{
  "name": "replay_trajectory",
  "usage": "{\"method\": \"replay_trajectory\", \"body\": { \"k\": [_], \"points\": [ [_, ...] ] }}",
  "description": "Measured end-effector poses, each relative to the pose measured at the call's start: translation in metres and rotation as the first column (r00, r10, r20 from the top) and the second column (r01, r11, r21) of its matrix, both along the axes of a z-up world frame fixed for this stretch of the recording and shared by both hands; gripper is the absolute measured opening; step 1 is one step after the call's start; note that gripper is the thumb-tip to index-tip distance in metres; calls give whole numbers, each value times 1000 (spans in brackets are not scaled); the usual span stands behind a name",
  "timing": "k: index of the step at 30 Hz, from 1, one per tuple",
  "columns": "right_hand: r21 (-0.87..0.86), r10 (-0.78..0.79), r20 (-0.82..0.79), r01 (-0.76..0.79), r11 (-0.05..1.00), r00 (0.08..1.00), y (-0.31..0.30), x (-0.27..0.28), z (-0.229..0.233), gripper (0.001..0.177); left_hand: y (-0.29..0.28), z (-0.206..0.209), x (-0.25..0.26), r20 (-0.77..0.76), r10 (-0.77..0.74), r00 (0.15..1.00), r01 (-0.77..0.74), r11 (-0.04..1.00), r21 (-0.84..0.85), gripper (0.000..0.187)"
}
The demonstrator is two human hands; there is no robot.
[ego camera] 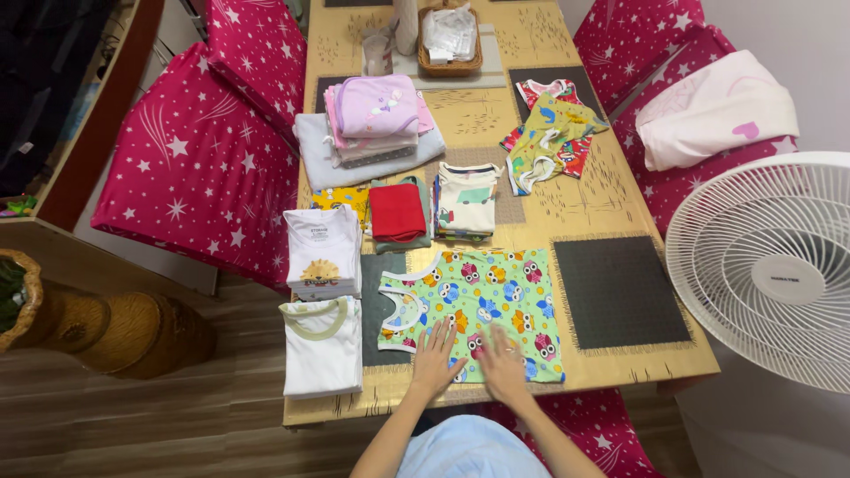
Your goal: The person folds several small pieces of children's clothing on a dining table. They pick up each item, smooth it out, fold it into a compact square, and place it into a growing stack.
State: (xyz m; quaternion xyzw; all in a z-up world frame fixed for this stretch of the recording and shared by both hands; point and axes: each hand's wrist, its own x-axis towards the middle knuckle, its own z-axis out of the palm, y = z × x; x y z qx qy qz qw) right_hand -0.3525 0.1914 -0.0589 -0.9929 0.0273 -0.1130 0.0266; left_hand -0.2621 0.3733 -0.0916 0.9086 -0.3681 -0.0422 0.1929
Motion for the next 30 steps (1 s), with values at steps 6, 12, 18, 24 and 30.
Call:
{"method": "replay_trajectory", "body": {
  "k": [6, 12, 18, 24, 30],
  "points": [
    [40, -322, -261, 344, 938, 910, -63, -17, 13, 65, 1, 4, 3, -64, 0, 998, -4, 998, -58, 89],
    [497, -572, -67, 524, 691, 817, -121, 36, 26, 72, 11, 6, 106, 75, 414, 907, -391, 895, -214, 75],
    [582, -585, -182, 566, 584, 790, -175, 132, 28, 88, 31, 14, 187, -306, 641, 704, -682, 731, -36, 80],
    [669, -568, -493, 705, 237, 659, -181, 180, 50, 63, 40, 23, 212, -434, 482, 761, -584, 800, -136, 37],
    [886, -369, -449, 460, -63, 814, -202, 187, 86, 28, 51, 67, 219, -463, 364, 808, -519, 812, -268, 31]
  ]
}}
